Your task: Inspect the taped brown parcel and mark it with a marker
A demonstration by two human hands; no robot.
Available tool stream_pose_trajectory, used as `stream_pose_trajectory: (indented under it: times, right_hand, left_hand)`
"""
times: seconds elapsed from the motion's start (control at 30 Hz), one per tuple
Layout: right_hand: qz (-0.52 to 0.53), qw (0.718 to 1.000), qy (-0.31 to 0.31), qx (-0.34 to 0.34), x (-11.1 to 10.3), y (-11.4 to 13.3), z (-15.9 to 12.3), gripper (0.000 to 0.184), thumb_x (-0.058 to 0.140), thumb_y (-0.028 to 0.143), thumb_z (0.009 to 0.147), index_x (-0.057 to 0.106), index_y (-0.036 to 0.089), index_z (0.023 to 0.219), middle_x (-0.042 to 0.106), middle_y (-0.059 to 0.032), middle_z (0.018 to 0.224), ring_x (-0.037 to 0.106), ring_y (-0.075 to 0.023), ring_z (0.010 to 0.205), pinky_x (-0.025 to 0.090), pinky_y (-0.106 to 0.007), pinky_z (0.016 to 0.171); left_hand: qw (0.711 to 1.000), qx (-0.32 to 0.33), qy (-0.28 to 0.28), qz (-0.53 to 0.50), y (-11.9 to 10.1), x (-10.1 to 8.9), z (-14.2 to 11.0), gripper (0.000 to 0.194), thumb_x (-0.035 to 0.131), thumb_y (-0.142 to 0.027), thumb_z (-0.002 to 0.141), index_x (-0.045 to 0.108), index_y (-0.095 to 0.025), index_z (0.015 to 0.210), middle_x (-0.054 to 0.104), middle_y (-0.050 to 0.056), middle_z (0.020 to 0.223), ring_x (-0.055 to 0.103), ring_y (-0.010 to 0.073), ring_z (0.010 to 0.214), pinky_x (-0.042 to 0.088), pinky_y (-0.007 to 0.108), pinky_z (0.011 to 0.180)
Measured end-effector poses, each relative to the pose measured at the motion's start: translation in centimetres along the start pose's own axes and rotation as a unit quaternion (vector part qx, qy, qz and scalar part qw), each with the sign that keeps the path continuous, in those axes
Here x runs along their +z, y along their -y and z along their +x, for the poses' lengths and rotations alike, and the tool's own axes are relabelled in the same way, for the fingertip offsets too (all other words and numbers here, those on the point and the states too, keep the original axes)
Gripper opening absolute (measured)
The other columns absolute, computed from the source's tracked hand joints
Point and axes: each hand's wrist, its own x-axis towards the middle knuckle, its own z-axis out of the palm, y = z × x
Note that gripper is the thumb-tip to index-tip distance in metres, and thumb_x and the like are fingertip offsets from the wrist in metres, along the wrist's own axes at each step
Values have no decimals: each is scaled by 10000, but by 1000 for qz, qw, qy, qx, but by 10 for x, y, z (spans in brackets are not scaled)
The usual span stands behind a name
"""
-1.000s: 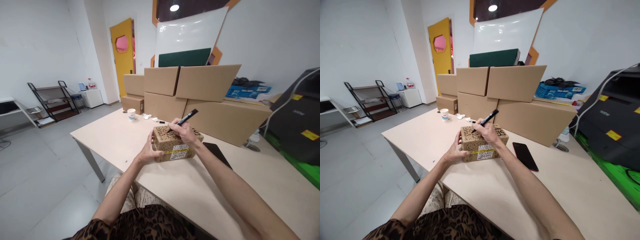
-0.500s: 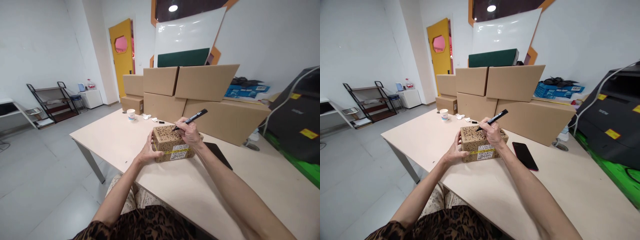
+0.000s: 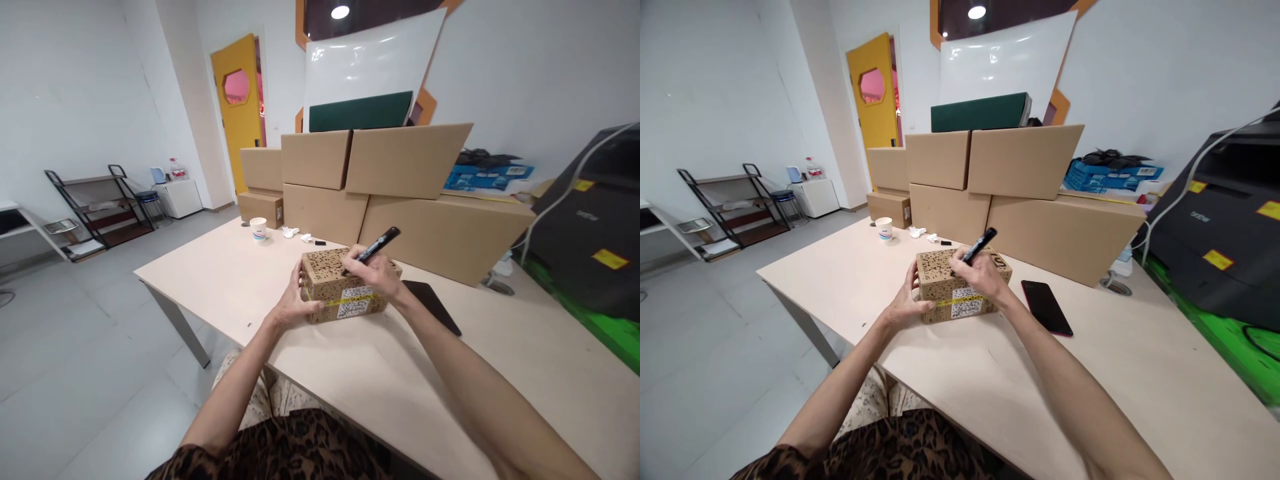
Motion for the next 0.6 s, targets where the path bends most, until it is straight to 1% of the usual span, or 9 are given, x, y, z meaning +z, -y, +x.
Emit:
stream_pose_trajectory:
  times: [0.07, 0.2, 0.23, 0.33, 0.37, 0.43, 0.5, 0.53, 0.6]
  right_hand:
    - [-33, 999, 30, -12, 0, 3, -1, 346, 760, 460, 797, 573, 211, 646, 504, 44, 582, 426, -109, 558, 331, -269, 561]
    - [4, 1000, -11, -8, 2, 5, 1, 350, 706, 495, 814, 556, 221, 655, 422, 72, 539, 359, -102, 527, 294, -269, 539]
    - [1, 1000, -6, -7, 3, 5, 1, 350, 707, 495, 811, 556, 221, 655, 431, 69, 544, 370, -104, 530, 298, -270, 540]
    - [-42, 998, 39, -2, 2, 6, 2, 349, 733, 474, 803, 565, 211, 647, 516, 39, 594, 453, -118, 574, 352, -277, 577]
    - [-49, 998, 40, -2, 1, 6, 2, 349, 737, 472, 801, 567, 210, 644, 521, 38, 595, 458, -118, 577, 360, -278, 585]
    - [-37, 999, 7, 2, -3, 5, 2, 348, 725, 485, 799, 569, 215, 644, 488, 53, 556, 419, -111, 544, 347, -276, 567]
    - [-25, 999, -27, 7, -8, 3, 2, 336, 715, 495, 787, 582, 217, 652, 493, 55, 539, 410, -111, 529, 340, -273, 552]
    - [-28, 999, -28, 10, -10, 2, 2, 331, 716, 493, 781, 587, 217, 652, 514, 48, 545, 427, -115, 535, 346, -272, 553]
    - [-50, 999, -4, 11, -12, 2, 1, 329, 730, 480, 770, 589, 214, 639, 557, 31, 572, 473, -126, 564, 366, -273, 568]
  left_hand:
    - [1000, 3, 3, 7, 2, -1, 0, 1373, 940, -559, 606, 144, -237, 1678, 423, 209, 1604, 402, 432, 1468, 357, 590, 1201]
    - [1000, 9, 3, 25, 6, -4, 1, 1371, 935, -580, 603, 153, -238, 1675, 434, 201, 1591, 405, 430, 1462, 350, 600, 1201]
    - [1000, 11, 4, 26, 7, -4, 1, 1366, 933, -584, 606, 155, -239, 1675, 438, 199, 1589, 405, 429, 1463, 344, 602, 1204]
    - [1000, 13, 5, 25, 8, -5, 1, 1368, 930, -582, 615, 139, -243, 1678, 436, 200, 1595, 403, 429, 1468, 335, 604, 1209]
    - [1000, 10, 4, 26, 8, -5, 1, 1367, 929, -580, 617, 136, -244, 1679, 430, 200, 1602, 401, 429, 1472, 329, 604, 1213]
    - [1000, 4, 2, 28, 8, -5, 1, 1373, 927, -582, 612, 130, -244, 1679, 413, 198, 1618, 400, 427, 1477, 311, 607, 1223]
    - [1000, -2, 2, 30, 8, -6, 1, 1389, 927, -583, 604, 120, -238, 1681, 403, 201, 1628, 402, 424, 1477, 292, 610, 1233]
    - [1000, -4, 2, 31, 8, -6, 1, 1399, 929, -581, 598, 114, -234, 1681, 404, 203, 1627, 403, 424, 1476, 290, 611, 1234]
    - [999, -6, 4, 34, 7, -6, 1, 1407, 931, -579, 595, 109, -232, 1683, 402, 206, 1628, 402, 425, 1476, 295, 609, 1233]
